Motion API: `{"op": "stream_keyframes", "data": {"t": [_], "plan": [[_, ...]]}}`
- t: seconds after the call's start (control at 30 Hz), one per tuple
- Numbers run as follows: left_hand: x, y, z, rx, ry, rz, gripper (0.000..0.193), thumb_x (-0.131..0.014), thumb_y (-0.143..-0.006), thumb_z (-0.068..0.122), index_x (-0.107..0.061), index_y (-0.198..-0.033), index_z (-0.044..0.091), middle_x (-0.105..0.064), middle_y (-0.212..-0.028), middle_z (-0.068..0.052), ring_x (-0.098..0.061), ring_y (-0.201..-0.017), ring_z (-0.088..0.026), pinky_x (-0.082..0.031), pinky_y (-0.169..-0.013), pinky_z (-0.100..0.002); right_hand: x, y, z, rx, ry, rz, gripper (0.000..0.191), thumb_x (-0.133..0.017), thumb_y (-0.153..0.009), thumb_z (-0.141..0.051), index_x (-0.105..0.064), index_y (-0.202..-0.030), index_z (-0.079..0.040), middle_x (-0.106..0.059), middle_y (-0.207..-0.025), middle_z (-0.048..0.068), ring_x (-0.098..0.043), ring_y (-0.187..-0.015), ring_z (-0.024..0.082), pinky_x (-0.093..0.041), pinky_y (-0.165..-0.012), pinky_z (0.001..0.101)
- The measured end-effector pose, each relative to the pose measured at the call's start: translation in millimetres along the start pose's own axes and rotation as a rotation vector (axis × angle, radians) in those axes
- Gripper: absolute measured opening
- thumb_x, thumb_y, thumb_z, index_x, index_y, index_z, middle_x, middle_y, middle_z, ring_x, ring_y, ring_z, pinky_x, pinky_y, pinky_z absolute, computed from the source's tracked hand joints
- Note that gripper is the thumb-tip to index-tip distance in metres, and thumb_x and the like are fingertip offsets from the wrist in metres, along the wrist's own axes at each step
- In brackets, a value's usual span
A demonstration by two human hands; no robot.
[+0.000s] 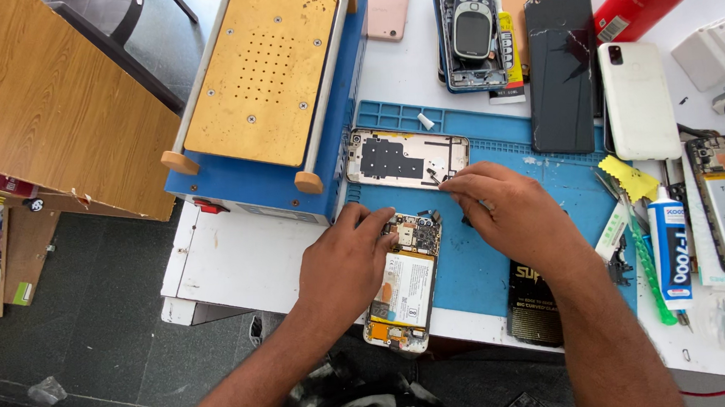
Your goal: The person applies adhesive from a T-7000 tube along the edge of a disassembled smartphone frame, then reassembles the phone by seating the display assembly, positioning the battery, and pressing components into the chassis on a repair mat.
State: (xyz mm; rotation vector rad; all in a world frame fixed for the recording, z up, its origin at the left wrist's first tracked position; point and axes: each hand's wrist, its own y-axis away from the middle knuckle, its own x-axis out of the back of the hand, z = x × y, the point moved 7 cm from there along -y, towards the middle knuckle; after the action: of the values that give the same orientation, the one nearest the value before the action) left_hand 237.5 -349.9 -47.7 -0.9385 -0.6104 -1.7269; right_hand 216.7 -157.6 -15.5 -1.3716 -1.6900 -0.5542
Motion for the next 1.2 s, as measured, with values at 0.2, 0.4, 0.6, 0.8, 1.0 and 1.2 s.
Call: {"op": "stream_keyframes", "data": {"t": [0.2, 0.4, 0.6, 0.8, 1.0, 1.2], "plan": [[4, -1, 3, 0.005, 0.019, -0.034, 0.033, -0.065, -0.096, 0.027, -0.065, -0.127, 0.016, -0.062, -0.106, -0.005, -0.07, -0.082, -0.022, -0.059, -0.068, -0.039, 1, -1, -3, 0.036, -0.056, -0.022, 0.021, -0.069, -0.091, -0.008, -0.078, -0.11, -0.009, -0.075, -0.11, 0.011, -0.076, -0.094, 0.027, -0.062, -0.078, 0.0387], [0, -4, 2, -0.006, 0.009, -0.048, 0.026, -0.064, -0.098, 0.026, -0.061, -0.119, 0.011, -0.06, -0.114, -0.008, -0.07, -0.088, -0.025, -0.059, -0.071, -0.041, -1, -1, -1, 0.039, -0.023, -0.006, 0.02, -0.07, -0.091, -0.008, -0.077, -0.11, -0.008, -0.074, -0.109, 0.012, -0.075, -0.092, 0.027, -0.062, -0.075, 0.0392], [-8, -9, 3, 0.012, -0.039, -0.155, 0.026, -0.062, -0.098, 0.027, -0.059, -0.118, 0.011, -0.055, -0.121, -0.008, -0.07, -0.09, -0.025, -0.06, -0.071, -0.042, 0, 1, 2, 0.045, -0.04, -0.005, 0.02, -0.07, -0.091, -0.009, -0.077, -0.11, -0.008, -0.075, -0.108, 0.012, -0.076, -0.091, 0.027, -0.062, -0.074, 0.039], [-10, -14, 4, 0.017, -0.045, -0.219, 0.022, -0.061, -0.098, 0.025, -0.057, -0.113, 0.009, -0.054, -0.118, -0.007, -0.069, -0.093, -0.024, -0.059, -0.073, -0.043, 1, 2, 3, 0.046, -0.03, -0.01, 0.02, -0.07, -0.092, -0.009, -0.077, -0.11, -0.008, -0.074, -0.108, 0.012, -0.076, -0.091, 0.026, -0.062, -0.074, 0.0383], [-6, -7, 9, -0.078, 0.019, -0.092, 0.025, -0.061, -0.099, 0.02, -0.057, -0.121, 0.008, -0.057, -0.116, -0.007, -0.067, -0.1, -0.026, -0.057, -0.082, -0.042, 0, 1, 1, 0.056, -0.052, -0.03, 0.021, -0.07, -0.09, -0.007, -0.077, -0.11, -0.008, -0.075, -0.108, 0.01, -0.076, -0.09, 0.024, -0.062, -0.073, 0.0366], [-11, -5, 1, -0.057, 0.032, -0.119, 0.032, -0.061, -0.098, 0.021, -0.058, -0.126, 0.007, -0.055, -0.122, -0.011, -0.065, -0.104, -0.026, -0.056, -0.087, -0.043, -7, -1, -4, 0.069, -0.068, -0.08, 0.021, -0.07, -0.089, -0.006, -0.078, -0.109, -0.007, -0.073, -0.108, 0.01, -0.075, -0.091, 0.023, -0.062, -0.075, 0.0364]]}}
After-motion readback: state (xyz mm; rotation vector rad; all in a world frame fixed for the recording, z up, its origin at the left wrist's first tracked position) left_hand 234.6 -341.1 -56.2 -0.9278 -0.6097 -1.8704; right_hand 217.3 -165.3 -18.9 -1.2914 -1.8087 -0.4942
